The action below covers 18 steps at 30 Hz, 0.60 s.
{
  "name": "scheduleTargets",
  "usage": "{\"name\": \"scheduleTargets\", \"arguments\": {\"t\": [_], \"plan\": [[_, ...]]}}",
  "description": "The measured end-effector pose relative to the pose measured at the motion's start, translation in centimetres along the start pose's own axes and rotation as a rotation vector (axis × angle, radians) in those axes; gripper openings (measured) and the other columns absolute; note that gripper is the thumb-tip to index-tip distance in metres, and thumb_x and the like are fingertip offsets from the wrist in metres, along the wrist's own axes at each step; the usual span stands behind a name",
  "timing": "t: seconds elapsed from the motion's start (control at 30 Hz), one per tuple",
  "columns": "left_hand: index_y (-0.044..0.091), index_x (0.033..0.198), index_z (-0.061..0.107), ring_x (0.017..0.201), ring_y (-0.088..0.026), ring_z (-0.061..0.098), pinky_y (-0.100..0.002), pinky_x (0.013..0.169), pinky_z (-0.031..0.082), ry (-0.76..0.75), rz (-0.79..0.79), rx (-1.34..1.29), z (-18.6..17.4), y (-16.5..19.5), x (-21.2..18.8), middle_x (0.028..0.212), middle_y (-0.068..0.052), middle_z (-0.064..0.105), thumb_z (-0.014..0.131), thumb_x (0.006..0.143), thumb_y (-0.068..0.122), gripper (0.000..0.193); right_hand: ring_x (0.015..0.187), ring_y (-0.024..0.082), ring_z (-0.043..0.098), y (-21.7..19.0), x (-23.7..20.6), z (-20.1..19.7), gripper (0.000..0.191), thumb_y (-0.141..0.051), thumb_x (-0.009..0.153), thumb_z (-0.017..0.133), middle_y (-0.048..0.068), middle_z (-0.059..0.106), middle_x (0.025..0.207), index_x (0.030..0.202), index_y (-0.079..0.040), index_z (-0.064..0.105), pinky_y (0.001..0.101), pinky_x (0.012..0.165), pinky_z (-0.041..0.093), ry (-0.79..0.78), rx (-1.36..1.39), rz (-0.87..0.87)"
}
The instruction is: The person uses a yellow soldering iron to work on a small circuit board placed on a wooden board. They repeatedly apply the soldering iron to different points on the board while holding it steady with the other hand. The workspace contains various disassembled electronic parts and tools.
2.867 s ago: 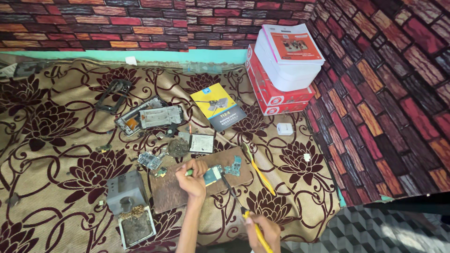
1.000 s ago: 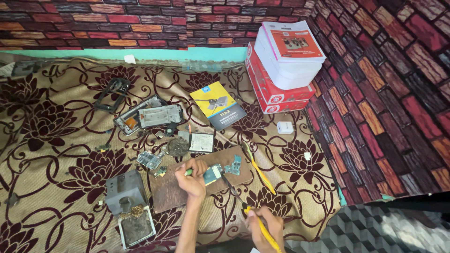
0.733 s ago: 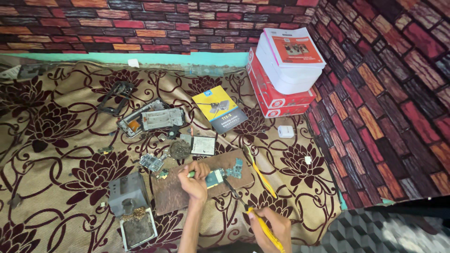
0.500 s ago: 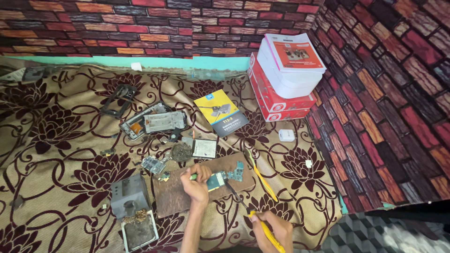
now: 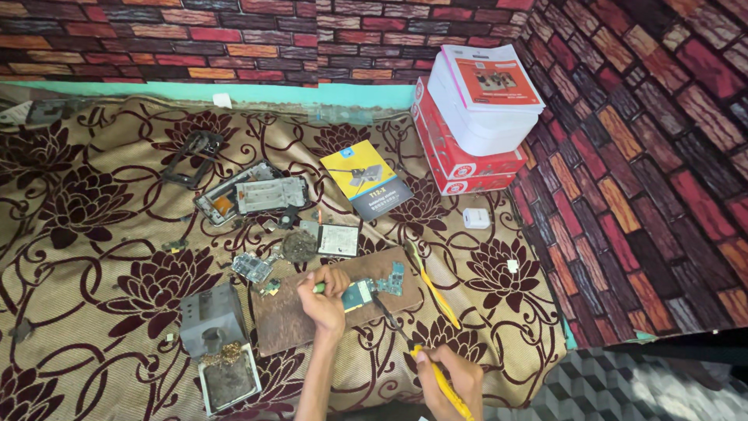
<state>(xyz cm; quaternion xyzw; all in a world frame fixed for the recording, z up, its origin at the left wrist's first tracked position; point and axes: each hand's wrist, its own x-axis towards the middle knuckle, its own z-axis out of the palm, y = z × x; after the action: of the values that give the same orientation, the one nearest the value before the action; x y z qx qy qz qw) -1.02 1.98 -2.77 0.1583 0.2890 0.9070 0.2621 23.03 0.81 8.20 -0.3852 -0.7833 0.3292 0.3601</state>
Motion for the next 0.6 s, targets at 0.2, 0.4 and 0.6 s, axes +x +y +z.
{"name": "scheduleTargets", "arguments": {"t": [0.2, 0.4, 0.6], "plan": [[0.012, 0.062, 0.026, 0.053, -0.017, 0.024, -0.038, 0.053, 0.024, 0.007, 0.017, 0.019, 0.03, -0.05, -0.07, 0.053, -0.003, 0.025, 0.03, 0.097, 0.036, 0.043, 0.052, 0.017, 0.078, -0.13, 0.11, -0.04, 0.014, -0.008, 0.082, 0.072, 0.014, 0.078, 0.069, 0.073, 0.0, 0.067, 0.0285, 0.048, 0.057, 0.0, 0.004, -0.036], [0.013, 0.06, 0.026, 0.052, -0.018, 0.023, -0.038, 0.05, 0.024, 0.052, 0.009, 0.101, -0.45, -0.62, 0.01, 0.051, -0.003, 0.025, 0.028, 0.094, 0.037, 0.041, 0.054, 0.018, 0.076, -0.05, 0.25, 0.26, 0.011, -0.004, 0.081, 0.072, 0.014, 0.075, 0.068, 0.073, 0.001, 0.066, 0.0291, 0.049, 0.057, 0.013, -0.039, -0.22], [0.014, 0.062, 0.025, 0.053, -0.019, 0.022, -0.039, 0.051, 0.024, 0.047, 0.016, 0.083, -0.73, -0.89, 0.09, 0.052, -0.003, 0.024, 0.028, 0.095, 0.037, 0.041, 0.048, 0.021, 0.072, -0.3, 0.66, 0.48, 0.009, -0.003, 0.081, 0.072, 0.013, 0.069, 0.059, 0.075, 0.002, 0.067, 0.0326, 0.047, 0.054, -0.038, -0.063, -0.261]]}}
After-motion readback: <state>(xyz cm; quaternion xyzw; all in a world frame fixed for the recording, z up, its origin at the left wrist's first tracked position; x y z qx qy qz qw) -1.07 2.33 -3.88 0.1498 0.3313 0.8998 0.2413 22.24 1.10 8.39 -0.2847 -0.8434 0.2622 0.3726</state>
